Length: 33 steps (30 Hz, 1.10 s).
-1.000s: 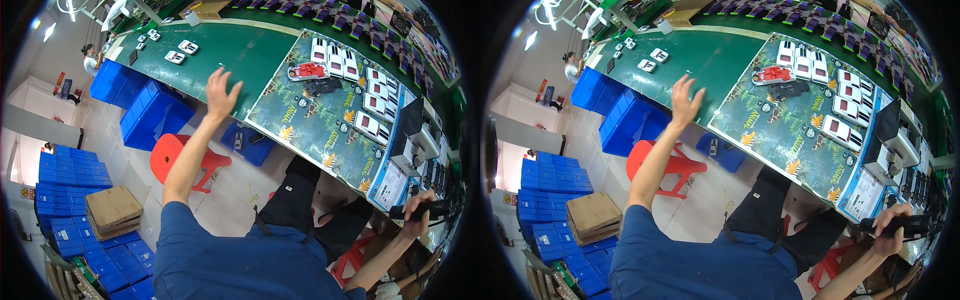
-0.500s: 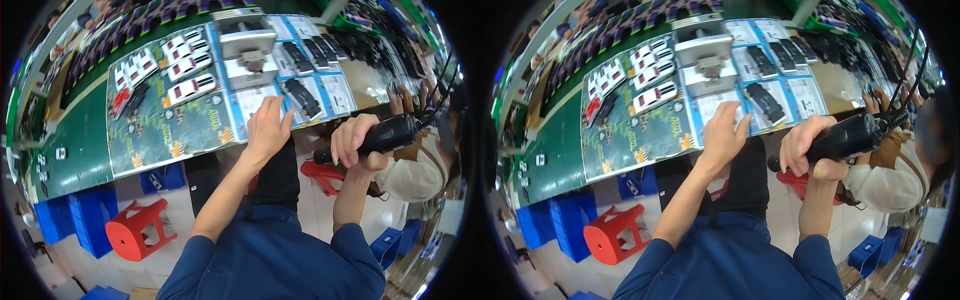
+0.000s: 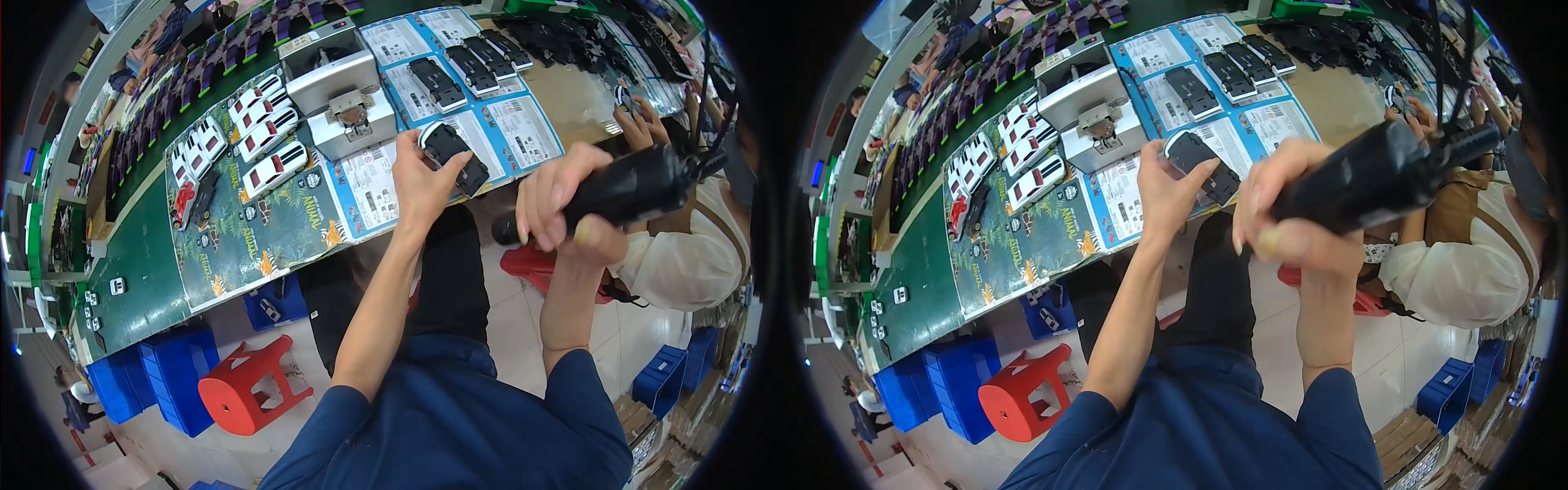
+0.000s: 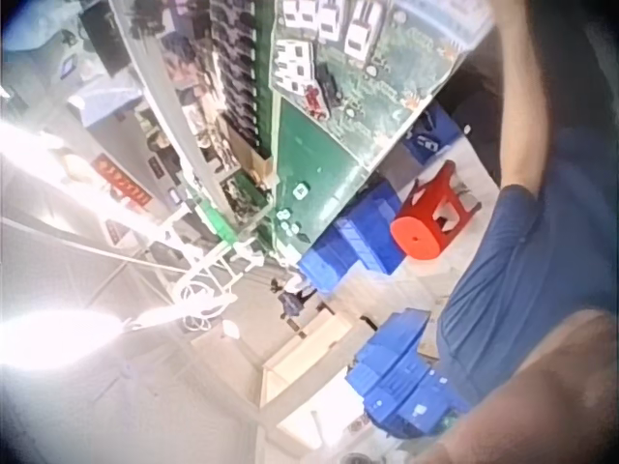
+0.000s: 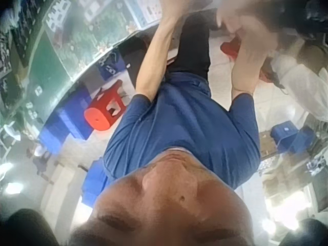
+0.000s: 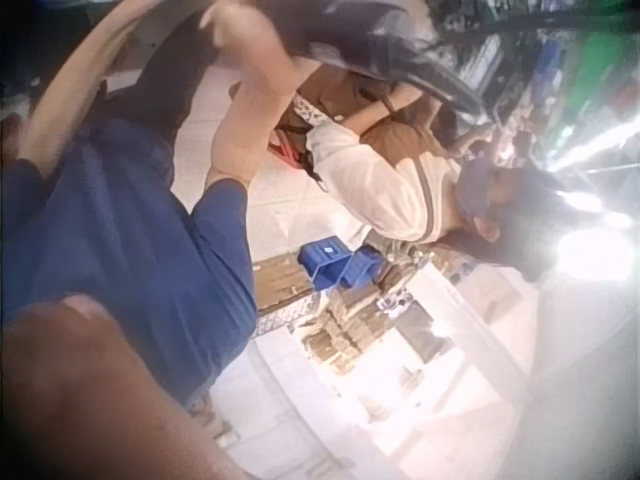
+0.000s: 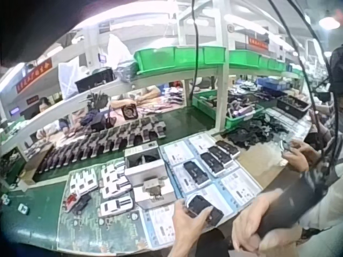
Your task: Assembling toy cars using a power screwdriver on a production line.
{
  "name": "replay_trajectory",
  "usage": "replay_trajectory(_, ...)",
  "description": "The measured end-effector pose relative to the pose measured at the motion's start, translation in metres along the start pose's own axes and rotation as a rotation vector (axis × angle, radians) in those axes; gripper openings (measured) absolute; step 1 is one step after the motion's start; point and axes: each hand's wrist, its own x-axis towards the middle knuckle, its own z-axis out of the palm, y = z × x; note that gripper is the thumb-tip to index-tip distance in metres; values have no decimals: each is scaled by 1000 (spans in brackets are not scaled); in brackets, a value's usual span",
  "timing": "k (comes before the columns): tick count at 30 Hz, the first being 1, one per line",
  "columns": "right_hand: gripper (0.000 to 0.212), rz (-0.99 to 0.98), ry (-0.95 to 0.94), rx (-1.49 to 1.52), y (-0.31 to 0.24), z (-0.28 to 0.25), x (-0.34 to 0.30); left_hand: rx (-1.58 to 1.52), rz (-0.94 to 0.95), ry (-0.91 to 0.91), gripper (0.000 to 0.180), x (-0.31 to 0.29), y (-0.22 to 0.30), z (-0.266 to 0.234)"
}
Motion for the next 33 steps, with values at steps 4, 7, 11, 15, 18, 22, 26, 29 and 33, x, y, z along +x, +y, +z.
replay_trajectory(4,20,-116,104,-35,14,7,28,-419,-62,-84,44,-22,-4,-50)
replay_trajectory(7,18,-171,196,-222,43,18,60,-851,-361,24,23,-39,-7,-109)
replay_trajectory(11,14,-300,187,-326,107,30,115,-798,-375,-33,26,-53,-21,-155)
replay_trajectory(15,8,-320,219,-563,149,40,139,-750,-341,-13,21,-57,-23,-159)
replay_trajectory(18,8,-264,248,-615,158,40,136,-804,-368,-18,19,-55,-23,-161)
replay_trajectory(22,10,-206,291,-696,159,50,144,-874,-401,-17,19,-51,-24,-163)
replay_trajectory(26,13,20,267,-646,164,52,139,-826,-401,-35,23,-54,-26,-164)
replay_trajectory(29,9,21,335,-393,147,62,115,-808,-393,-59,29,-52,-20,-155)
replay_trajectory(33,10,-12,216,-193,138,89,97,-775,-377,-84,28,-52,-18,-157)
